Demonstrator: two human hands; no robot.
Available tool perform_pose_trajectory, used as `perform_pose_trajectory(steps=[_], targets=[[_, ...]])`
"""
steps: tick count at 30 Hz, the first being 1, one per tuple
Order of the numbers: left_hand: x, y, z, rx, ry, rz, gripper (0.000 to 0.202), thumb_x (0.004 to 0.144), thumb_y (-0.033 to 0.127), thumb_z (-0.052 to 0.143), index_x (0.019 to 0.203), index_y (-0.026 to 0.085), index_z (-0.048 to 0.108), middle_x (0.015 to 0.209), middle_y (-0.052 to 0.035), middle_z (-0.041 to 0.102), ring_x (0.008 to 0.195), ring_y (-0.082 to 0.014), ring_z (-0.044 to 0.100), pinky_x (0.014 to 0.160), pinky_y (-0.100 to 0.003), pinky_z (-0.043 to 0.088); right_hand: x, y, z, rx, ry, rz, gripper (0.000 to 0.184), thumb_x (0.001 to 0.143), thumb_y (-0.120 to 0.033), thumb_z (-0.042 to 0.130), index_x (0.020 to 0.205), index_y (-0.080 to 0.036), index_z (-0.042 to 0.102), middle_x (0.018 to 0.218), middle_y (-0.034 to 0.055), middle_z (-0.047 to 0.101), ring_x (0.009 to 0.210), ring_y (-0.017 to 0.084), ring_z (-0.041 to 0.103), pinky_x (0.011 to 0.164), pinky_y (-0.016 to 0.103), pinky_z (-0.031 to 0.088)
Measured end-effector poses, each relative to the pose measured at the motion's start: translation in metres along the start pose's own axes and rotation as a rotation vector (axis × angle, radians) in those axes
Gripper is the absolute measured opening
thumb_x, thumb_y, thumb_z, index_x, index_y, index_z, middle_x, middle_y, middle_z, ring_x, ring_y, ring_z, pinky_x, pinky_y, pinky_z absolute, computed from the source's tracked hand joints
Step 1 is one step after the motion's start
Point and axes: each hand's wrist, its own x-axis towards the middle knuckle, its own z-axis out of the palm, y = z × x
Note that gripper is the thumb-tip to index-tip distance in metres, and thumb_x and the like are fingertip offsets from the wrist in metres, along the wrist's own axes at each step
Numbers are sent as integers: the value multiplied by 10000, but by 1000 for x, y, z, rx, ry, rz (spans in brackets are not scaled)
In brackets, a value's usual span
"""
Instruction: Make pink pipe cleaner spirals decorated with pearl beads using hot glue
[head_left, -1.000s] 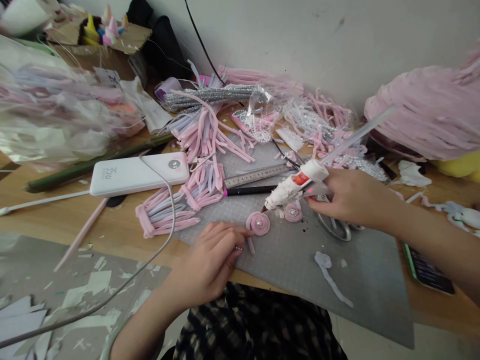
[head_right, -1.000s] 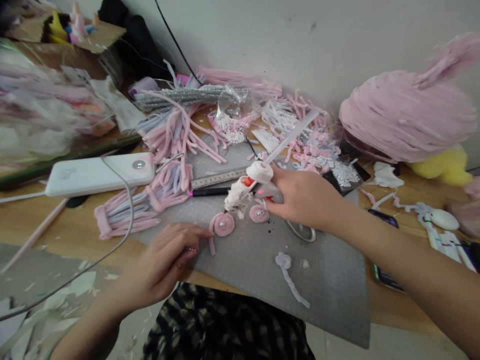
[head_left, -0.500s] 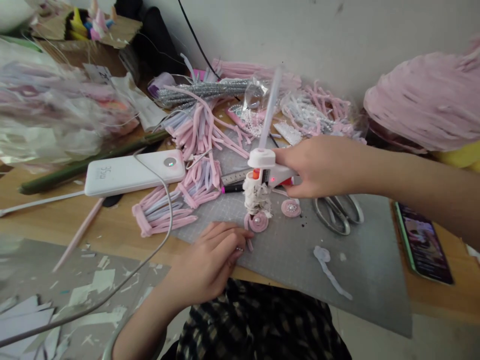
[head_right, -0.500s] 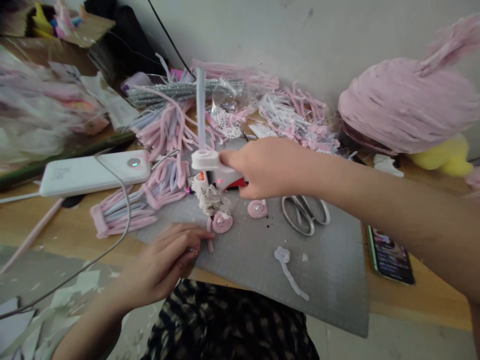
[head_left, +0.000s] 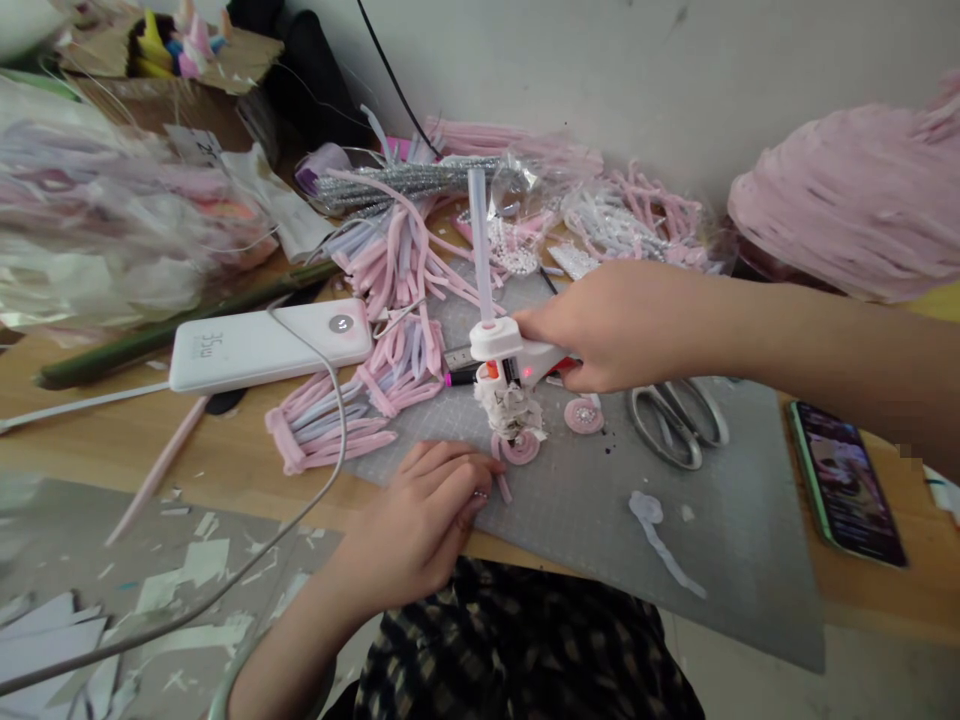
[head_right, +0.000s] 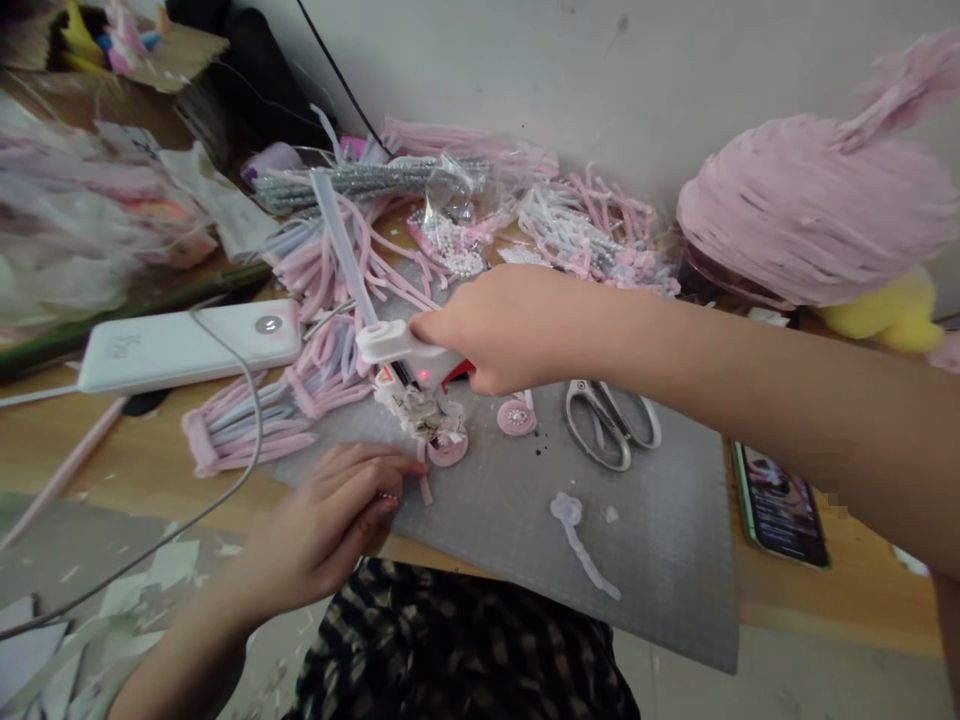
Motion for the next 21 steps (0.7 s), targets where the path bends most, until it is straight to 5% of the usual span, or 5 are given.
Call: perform_pose_trajectory(steps=[21], targets=[[0,0,0,-13,1,3,214,862,67,377,995,163,514,1046,-63,604,997,-181,474,835,-336,351,0,3,1,-3,-30,28,299,731,-310,569,1013,-216,537,634,5,623,502,166,527,468,231,203]])
